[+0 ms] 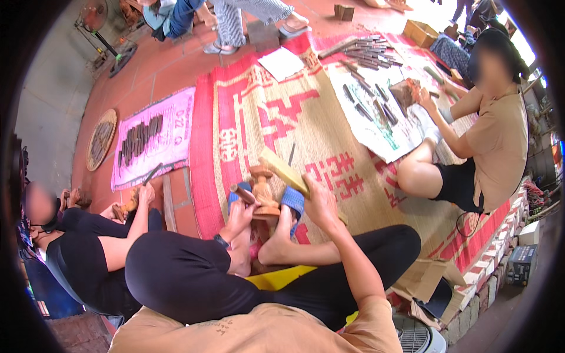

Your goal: The person sits on a mat and carves a small wooden object using a chisel and a wooden mallet. They hold the wood between their feet and repeatedly strike the chisel to shape the piece.

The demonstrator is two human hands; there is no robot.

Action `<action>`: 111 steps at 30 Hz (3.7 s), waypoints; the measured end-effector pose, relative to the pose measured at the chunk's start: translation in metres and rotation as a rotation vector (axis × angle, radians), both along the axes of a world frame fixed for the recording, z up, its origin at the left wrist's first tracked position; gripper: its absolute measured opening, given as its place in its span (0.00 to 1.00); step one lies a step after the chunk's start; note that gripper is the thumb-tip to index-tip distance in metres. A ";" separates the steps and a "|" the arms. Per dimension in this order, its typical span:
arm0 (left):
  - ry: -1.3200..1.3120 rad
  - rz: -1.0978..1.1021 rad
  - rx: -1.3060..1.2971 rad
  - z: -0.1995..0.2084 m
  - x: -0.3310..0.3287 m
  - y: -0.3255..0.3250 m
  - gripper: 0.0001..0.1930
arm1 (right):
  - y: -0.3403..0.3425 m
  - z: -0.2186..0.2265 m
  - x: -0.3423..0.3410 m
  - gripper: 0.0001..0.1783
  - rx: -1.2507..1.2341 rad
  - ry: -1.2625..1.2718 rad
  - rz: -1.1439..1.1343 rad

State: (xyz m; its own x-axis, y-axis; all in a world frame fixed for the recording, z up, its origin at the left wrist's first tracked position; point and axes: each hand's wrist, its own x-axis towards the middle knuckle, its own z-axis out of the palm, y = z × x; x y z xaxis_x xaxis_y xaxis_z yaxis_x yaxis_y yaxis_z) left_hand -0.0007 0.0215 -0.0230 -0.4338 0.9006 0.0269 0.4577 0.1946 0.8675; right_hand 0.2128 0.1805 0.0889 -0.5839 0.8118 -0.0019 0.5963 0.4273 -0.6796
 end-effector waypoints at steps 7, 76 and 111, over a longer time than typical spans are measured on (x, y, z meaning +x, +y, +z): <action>0.181 -0.075 -0.044 0.006 0.004 0.006 0.17 | -0.011 0.020 -0.006 0.18 0.146 0.032 0.161; 0.160 0.092 0.077 -0.023 0.007 -0.006 0.09 | -0.002 0.054 -0.043 0.16 0.442 -0.131 0.469; -0.375 0.336 0.237 -0.040 0.008 -0.012 0.05 | -0.007 0.046 -0.044 0.16 0.427 -0.064 0.415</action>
State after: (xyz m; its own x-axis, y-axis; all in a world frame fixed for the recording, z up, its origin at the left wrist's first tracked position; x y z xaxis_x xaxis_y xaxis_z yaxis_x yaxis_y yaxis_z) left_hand 0.0077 0.0096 -0.0629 -0.7150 0.6992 0.0001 0.0553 0.0565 0.9969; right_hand 0.1692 0.1733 0.1350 -0.8620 0.4524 0.2287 0.3550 0.8608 -0.3646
